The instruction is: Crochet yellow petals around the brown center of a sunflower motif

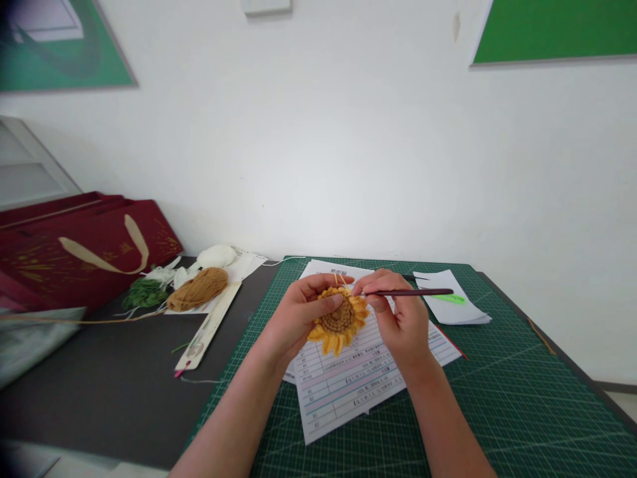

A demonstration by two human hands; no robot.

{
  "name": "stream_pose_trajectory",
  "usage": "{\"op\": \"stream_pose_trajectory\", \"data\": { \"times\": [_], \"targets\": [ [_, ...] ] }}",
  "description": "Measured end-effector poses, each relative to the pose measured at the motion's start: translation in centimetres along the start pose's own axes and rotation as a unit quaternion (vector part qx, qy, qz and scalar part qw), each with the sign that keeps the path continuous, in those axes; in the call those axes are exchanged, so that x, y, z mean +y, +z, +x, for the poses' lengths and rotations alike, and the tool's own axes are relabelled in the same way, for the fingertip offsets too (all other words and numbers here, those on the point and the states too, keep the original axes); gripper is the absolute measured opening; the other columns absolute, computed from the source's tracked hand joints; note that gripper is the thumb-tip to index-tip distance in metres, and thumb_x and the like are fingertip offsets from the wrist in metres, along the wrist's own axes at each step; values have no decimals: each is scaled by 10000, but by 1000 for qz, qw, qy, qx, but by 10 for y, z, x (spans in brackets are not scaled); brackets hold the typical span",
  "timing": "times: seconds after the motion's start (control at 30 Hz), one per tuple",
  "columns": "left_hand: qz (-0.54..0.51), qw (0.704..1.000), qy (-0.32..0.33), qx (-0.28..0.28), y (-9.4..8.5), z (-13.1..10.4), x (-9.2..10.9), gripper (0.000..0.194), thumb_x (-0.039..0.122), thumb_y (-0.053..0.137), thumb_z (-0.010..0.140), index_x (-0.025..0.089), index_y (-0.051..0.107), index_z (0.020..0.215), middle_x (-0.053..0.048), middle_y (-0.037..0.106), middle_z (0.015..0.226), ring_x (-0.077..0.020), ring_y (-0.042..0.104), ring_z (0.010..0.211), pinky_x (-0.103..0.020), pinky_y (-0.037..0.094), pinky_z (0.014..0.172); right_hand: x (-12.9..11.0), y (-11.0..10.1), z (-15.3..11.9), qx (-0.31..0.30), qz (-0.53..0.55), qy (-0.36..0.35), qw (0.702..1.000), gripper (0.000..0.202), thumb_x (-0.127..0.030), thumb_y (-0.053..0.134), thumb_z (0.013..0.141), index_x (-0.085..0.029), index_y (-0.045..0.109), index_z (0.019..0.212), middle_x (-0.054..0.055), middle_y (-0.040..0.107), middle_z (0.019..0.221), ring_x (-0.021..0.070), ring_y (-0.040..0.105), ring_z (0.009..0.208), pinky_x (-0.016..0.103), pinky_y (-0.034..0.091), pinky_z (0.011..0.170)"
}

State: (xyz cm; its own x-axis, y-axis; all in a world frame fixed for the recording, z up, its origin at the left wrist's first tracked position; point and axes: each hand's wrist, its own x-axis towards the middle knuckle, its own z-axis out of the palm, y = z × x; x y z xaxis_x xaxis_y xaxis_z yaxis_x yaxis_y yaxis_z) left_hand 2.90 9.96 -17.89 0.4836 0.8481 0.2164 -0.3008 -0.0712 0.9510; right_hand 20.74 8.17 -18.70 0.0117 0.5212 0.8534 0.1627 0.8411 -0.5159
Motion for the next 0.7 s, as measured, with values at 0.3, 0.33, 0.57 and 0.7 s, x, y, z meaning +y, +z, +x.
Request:
{"op": "stream_pose_trajectory", "data": {
  "times": [0.3,0.33,0.57,0.7],
  "targets": [
    [-8,1000,11,8,2,0,1,295,313,686,961,165,670,1216,-97,696,1229,-262,692,1051,-484,589,898,1,0,-5,-37,-115,-111,986,266,-13,616,891,-239,663,1022,50,758,983,229,712,902,438,535,807],
    [-10,1000,11,7,2,0,1,295,314,685,962,165,669,1217,-96,697,1223,-260,694,1043,-481,591,893,0,0,-5,-40,-126,-118,984,274,-4,614,885,-236,664,1021,53,758,993,227,712,906,441,535,814],
    [-22,1000,13,10,4,2,-1,302,312,685,963,167,665,1227,-97,696,1229,-259,695,1041,-478,593,890,1,3,-7,-30,-167,-156,973,305,1,618,873,-229,650,1071,77,753,1026,225,699,912,437,542,798],
    [-31,999,17,15,6,2,-3,302,310,686,962,168,665,1228,-100,693,1240,-258,694,1045,-480,592,893,3,5,-9,-17,-177,-162,971,344,16,627,857,-236,654,1090,81,757,1044,227,698,910,441,545,797]
  ]
}}
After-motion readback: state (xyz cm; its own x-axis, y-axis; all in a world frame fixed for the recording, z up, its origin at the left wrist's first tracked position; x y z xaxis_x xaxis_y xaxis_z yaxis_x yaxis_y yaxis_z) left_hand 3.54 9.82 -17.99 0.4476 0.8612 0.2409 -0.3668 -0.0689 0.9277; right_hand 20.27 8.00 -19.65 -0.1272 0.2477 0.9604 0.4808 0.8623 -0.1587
